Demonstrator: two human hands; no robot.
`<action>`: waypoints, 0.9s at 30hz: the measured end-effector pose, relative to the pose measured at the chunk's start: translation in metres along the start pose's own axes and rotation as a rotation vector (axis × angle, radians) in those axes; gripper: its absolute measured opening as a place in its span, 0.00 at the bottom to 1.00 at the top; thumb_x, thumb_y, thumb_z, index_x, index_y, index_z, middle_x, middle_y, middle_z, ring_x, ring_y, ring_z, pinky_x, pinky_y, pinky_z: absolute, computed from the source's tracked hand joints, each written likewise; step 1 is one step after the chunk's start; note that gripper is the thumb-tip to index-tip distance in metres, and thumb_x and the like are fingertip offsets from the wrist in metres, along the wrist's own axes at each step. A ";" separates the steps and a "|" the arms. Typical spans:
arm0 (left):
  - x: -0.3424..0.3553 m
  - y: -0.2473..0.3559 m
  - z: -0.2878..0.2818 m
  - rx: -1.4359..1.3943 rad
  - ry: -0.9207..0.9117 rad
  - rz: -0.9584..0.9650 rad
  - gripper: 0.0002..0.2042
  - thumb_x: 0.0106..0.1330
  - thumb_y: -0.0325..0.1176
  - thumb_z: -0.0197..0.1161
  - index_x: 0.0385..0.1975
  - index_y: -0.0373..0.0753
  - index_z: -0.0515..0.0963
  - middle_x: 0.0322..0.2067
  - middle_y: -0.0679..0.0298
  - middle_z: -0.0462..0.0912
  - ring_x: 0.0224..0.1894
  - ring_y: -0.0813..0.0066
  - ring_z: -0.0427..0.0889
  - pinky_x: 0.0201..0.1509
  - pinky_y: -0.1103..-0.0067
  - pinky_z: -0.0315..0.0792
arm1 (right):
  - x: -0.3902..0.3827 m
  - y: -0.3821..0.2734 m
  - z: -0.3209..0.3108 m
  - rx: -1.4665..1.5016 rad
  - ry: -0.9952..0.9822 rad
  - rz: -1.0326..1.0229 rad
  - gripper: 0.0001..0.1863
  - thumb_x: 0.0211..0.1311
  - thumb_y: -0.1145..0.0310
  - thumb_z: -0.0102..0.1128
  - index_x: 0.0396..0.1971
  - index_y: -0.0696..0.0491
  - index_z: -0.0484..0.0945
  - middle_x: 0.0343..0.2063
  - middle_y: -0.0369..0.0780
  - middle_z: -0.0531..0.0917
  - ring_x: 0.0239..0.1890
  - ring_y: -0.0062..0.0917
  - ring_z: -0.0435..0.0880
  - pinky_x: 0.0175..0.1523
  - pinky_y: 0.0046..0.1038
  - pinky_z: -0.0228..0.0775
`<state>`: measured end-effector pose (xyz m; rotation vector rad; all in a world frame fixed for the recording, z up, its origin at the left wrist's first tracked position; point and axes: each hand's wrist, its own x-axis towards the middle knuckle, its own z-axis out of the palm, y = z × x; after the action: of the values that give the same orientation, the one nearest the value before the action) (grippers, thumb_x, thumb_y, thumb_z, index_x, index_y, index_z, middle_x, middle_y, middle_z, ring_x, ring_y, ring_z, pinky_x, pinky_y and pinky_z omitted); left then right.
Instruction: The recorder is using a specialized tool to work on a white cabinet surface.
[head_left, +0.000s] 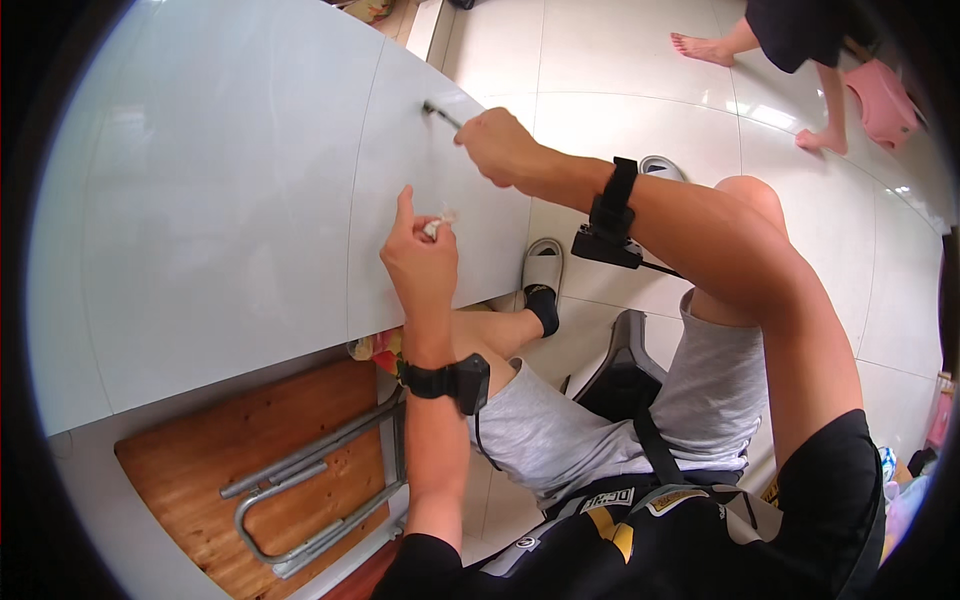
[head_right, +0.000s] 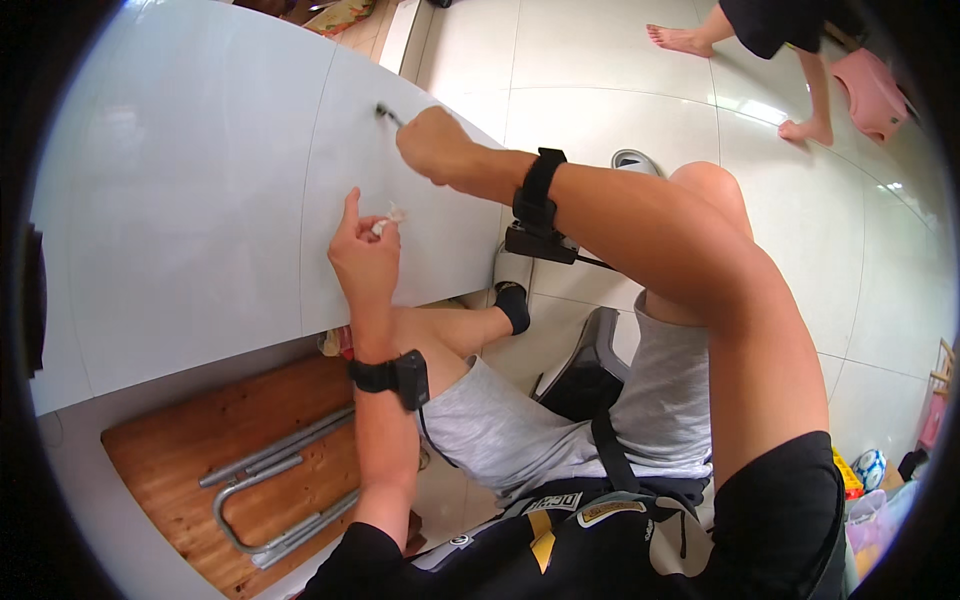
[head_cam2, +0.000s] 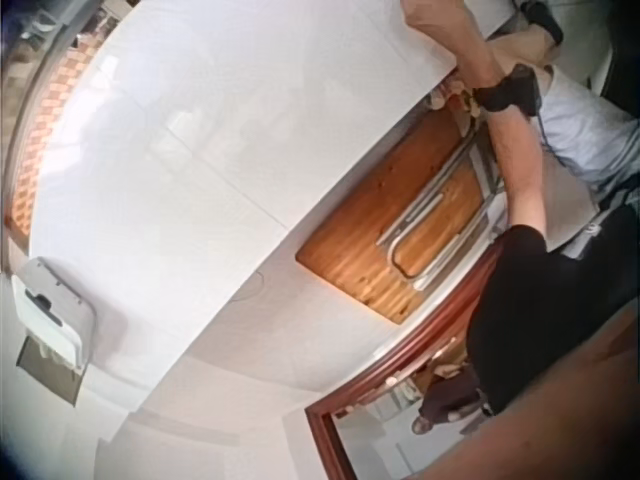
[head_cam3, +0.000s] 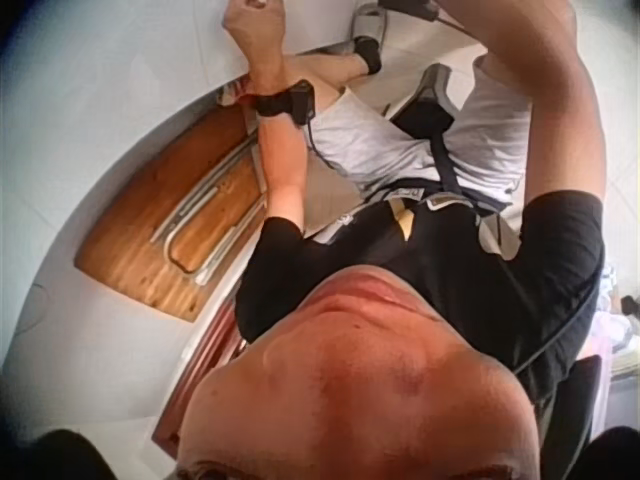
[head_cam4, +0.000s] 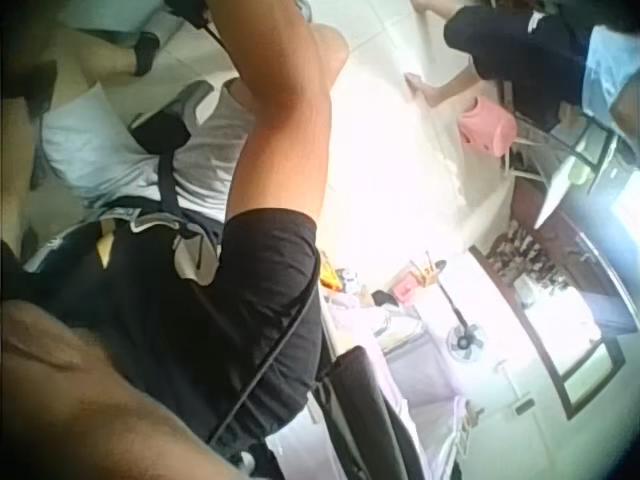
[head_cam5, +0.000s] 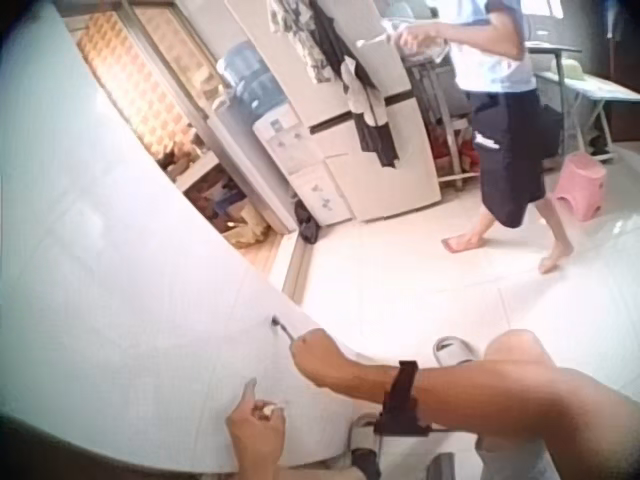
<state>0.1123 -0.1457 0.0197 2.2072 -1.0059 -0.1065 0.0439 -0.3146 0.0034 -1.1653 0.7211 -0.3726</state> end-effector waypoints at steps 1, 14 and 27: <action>0.011 0.003 0.004 0.102 0.004 0.066 0.25 0.57 0.19 0.62 0.58 0.30 0.77 0.31 0.52 0.84 0.26 0.65 0.83 0.34 0.73 0.77 | 0.010 -0.001 -0.007 0.004 0.084 0.018 0.15 0.69 0.70 0.48 0.44 0.65 0.79 0.13 0.32 0.64 0.12 0.18 0.54 0.17 0.30 0.46; 0.170 0.004 0.086 0.567 0.058 0.611 0.06 0.63 0.21 0.55 0.26 0.28 0.78 0.32 0.42 0.80 0.36 0.42 0.82 0.39 0.60 0.78 | 0.025 -0.008 -0.032 0.304 0.377 -0.081 0.11 0.67 0.71 0.49 0.38 0.61 0.78 0.13 0.31 0.64 0.12 0.18 0.58 0.17 0.28 0.48; 0.121 -0.001 0.073 0.829 -0.215 0.520 0.02 0.60 0.18 0.59 0.26 0.30 0.78 0.35 0.45 0.79 0.39 0.44 0.84 0.43 0.59 0.80 | 0.014 -0.015 -0.026 0.325 0.361 -0.164 0.16 0.59 0.69 0.49 0.16 0.64 0.70 0.13 0.44 0.73 0.18 0.26 0.70 0.26 0.40 0.66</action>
<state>0.1720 -0.2699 -0.0115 2.5677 -1.9802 0.3845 0.0380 -0.3470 0.0073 -0.8577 0.8417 -0.8219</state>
